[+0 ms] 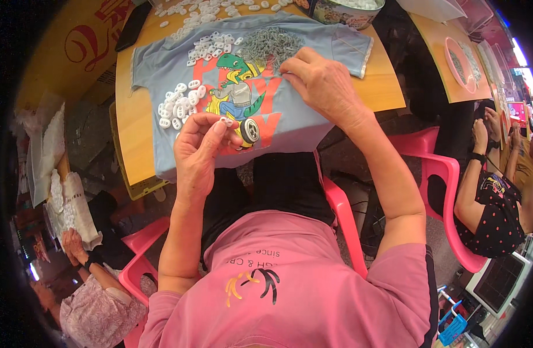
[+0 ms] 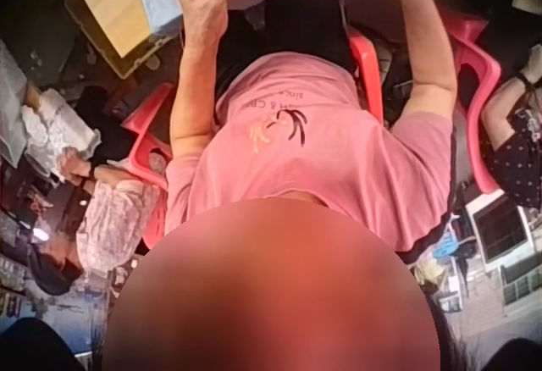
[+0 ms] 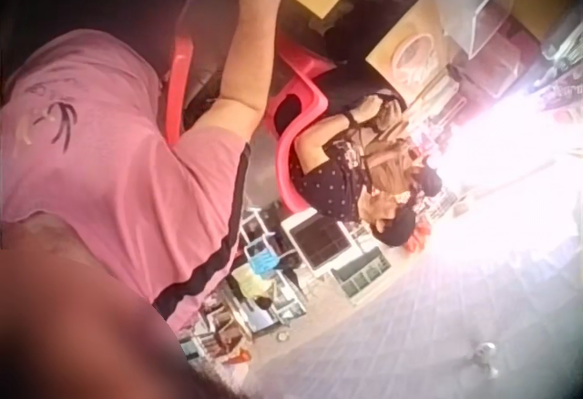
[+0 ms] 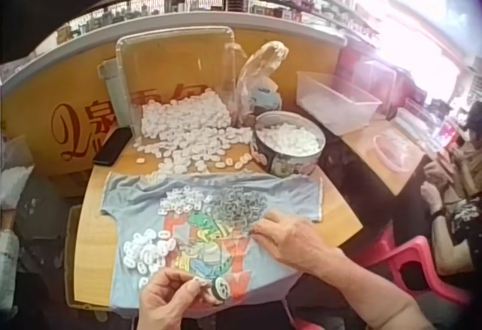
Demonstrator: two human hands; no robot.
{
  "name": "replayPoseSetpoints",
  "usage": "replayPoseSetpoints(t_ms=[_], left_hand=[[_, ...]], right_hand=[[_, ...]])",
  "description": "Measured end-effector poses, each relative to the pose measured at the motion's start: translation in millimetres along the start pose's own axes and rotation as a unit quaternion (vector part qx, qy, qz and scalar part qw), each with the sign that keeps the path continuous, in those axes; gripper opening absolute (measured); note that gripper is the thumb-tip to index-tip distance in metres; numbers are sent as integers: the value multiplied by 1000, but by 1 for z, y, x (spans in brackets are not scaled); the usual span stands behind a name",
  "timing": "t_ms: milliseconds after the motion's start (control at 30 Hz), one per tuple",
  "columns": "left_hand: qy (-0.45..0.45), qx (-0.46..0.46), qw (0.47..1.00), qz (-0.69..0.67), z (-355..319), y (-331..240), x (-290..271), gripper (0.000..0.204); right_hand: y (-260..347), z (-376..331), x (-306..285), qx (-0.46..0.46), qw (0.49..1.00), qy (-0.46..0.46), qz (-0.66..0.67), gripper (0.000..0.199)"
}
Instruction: Attaching small plastic decorative pieces to a t-shirt design.
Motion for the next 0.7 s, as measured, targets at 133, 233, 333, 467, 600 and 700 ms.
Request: replayPoseSetpoints(t_ms=[133,233,333,467,600,700], left_hand=[[0,-5,1000,-2,0,0,0,14],[-1,-5,1000,-7,-1,0,0,15],[0,-7,1000,-7,-1,0,-1,15],[2,-11,1000,3,-1,2,-2,15],[3,-7,1000,0,0,2,-1,15],[5,2,1000,-6,0,0,-1,15]], right_hand=[[7,2,-1,-19,999,26,-22,11],[10,-2,-7,-13,999,29,-18,13],[7,-10,-8,-4,998,55,-30,14],[-1,-11,-11,19,999,31,-9,12],[-1,-7,-11,4,1000,1,-11,9],[1,-4,-5,-8,1000,11,-18,10]])
Point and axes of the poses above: each hand's wrist, its own z-axis towards the middle knuckle, its own x-axis out of the palm, y = z × x, the point moved 10 cm from there along z, towards the middle knuckle, and after that the axes turned 3 degrees about z, right-handed, at the moved point
